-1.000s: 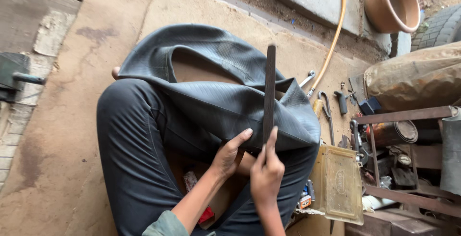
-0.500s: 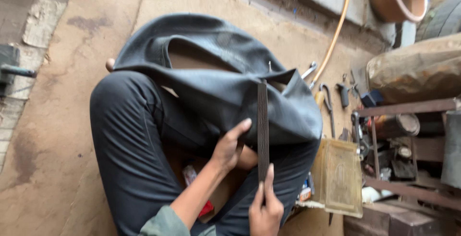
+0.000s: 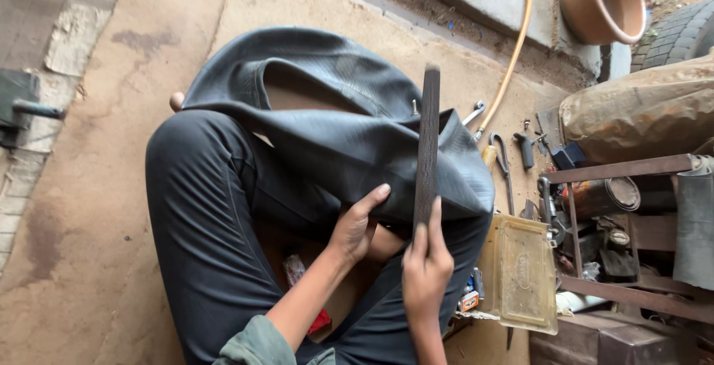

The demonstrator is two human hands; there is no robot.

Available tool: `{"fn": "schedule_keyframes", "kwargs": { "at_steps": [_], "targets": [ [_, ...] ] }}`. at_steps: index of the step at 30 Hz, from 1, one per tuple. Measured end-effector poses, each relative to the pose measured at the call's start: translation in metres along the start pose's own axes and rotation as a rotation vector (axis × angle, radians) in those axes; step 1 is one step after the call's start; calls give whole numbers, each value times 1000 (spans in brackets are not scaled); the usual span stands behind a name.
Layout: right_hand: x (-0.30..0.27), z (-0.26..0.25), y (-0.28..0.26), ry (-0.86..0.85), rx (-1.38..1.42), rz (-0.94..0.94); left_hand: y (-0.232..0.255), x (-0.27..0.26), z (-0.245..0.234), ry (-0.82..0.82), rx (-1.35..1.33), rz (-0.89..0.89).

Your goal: The person sits on the floor and uses a metal rasp to file the surface of a large black rubber tire. They hold the tire with one hand and scrape the rubber with the tool in the other, working on different sections of the tire's surface.

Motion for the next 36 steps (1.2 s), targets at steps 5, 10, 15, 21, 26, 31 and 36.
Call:
{"fn": "schedule_keyframes", "kwargs": {
  "at_steps": [5,10,15,21,26,31,36],
  "targets": [
    [-61,-21,39,23,-98,186,-2,3,-8,60,3,27],
    [-20,1,-11,-55,-348,-344,4,-1,-4,32,69,62],
    [51,23,-6,-20,-373,-99,11,-6,1,39,82,115],
    [23,0,16,21,8,108,4,-7,5,14,46,34],
    [-55,-6,8,-11,-248,-131,2,-5,-2,51,25,12],
    [-28,5,-4,-50,-391,-252,4,-11,0,48,87,-12],
    [35,38,-16,-69,-395,-188,15,-8,4,36,61,108]
  ]
}}
Point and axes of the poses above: each hand's wrist, its own x-axis towards the middle knuckle, its own z-axis out of the palm, y = z × x, the point moved 8 cm from there along x, towards the middle knuckle, and after that the axes turned 10 degrees about x, right-handed, at the moved point
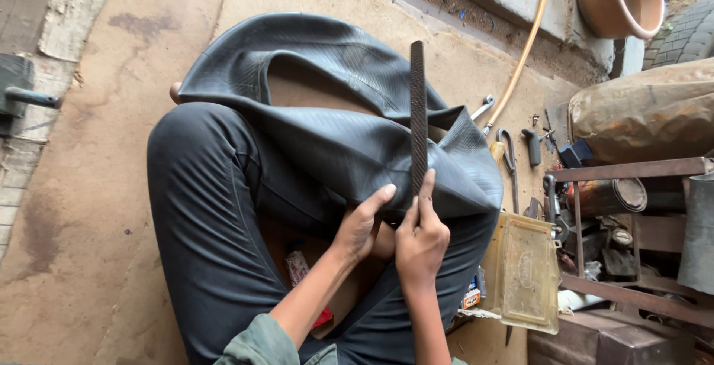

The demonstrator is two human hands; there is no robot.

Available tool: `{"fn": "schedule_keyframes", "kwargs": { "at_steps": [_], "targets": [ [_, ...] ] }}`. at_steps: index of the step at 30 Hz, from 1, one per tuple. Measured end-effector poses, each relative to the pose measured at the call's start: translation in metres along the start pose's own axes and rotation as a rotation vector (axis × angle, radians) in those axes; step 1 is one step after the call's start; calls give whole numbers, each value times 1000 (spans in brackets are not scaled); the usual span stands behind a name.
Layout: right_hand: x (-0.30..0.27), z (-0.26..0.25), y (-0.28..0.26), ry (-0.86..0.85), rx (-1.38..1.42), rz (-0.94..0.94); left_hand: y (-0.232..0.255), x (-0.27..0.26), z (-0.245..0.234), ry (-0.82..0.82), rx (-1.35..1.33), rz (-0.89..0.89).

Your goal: The person sits on the floor and uses a metal rasp to file the surface of a large black rubber tire. They hold the tire with one hand and scrape the rubber with the tool in the other, working on different sections of the tire's surface.

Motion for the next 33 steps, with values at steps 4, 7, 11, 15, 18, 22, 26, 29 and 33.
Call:
{"fn": "schedule_keyframes", "kwargs": {
  "at_steps": [4,7,11,15,18,22,26,29,33],
  "targets": [
    [-1,-8,12,16,169,120,-7,3,0,-16,-35,-73],
    [-23,-20,25,5,214,135,-18,1,0,-15,-54,-126],
    [-75,-29,37,-28,156,146,-14,3,-3,29,-44,-109],
    [-124,-37,47,-8,52,144,-22,6,-9,35,-85,-132],
    [-105,-38,37,-8,1,35,-20,5,-9,-44,-63,-103],
    [-34,-22,13,-20,3,62,-13,2,-2,-39,-19,-78],
    [4,-12,12,-25,113,185,-12,-1,0,-45,-41,-85],
    [-3,-17,24,26,317,232,-9,0,3,-46,-44,-102],
    [-52,-36,39,-11,235,106,-14,6,-2,11,-72,-108]
  ]
}}
Point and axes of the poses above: each hand's wrist, its own x-axis towards the middle knuckle, its own z-axis out of the palm, y = z × x, the point moved 8 cm from there along x, towards the middle knuckle, and after that the axes turned 10 degrees about x, right-handed, at the moved point
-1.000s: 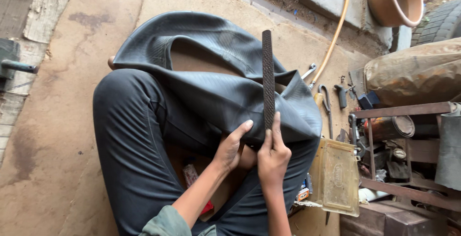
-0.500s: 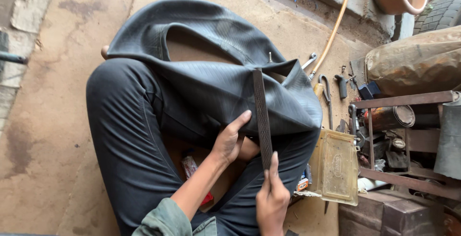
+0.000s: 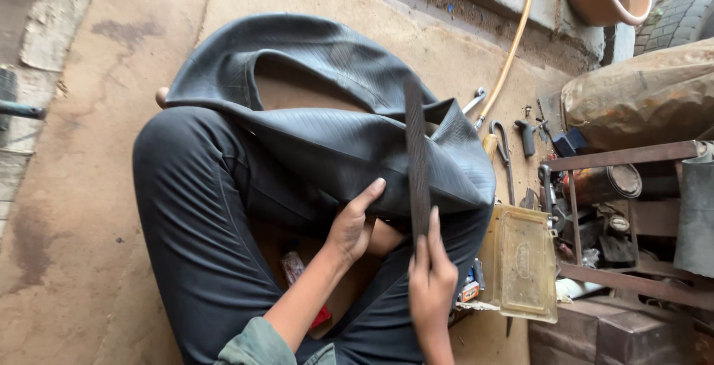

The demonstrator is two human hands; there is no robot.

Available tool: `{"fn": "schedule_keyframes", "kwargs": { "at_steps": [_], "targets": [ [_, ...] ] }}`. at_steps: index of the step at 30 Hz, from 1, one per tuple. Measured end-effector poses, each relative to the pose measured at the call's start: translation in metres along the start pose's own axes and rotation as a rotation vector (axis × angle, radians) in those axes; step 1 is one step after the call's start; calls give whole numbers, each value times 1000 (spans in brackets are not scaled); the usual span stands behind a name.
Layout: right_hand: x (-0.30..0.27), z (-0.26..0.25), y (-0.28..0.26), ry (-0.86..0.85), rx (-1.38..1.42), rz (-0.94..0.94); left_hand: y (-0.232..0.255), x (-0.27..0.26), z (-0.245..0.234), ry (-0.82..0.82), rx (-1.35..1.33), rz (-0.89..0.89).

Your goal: The person sits on the floor and uses a metal rasp to file the surface of a large black rubber tire. They hold the tire with one hand and scrape the rubber with the tool in the other, working on different sections of the tire's surface.

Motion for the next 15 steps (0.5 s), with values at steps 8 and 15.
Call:
{"fn": "schedule_keyframes", "kwargs": {
  "at_steps": [8,15],
  "targets": [
    [-102,-44,77,66,101,222,-6,-3,-7,18,-5,-30],
    [-113,-76,130,29,349,428,0,-3,1,-135,-26,-42]
  ]
}}
Point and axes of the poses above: each hand's wrist, its own x-axis towards the middle knuckle, its own z-axis out of the palm, y = z × x, the point moved 8 cm from there along x, towards the middle knuckle, and after that the axes turned 10 degrees about x, right-handed, at the moved point
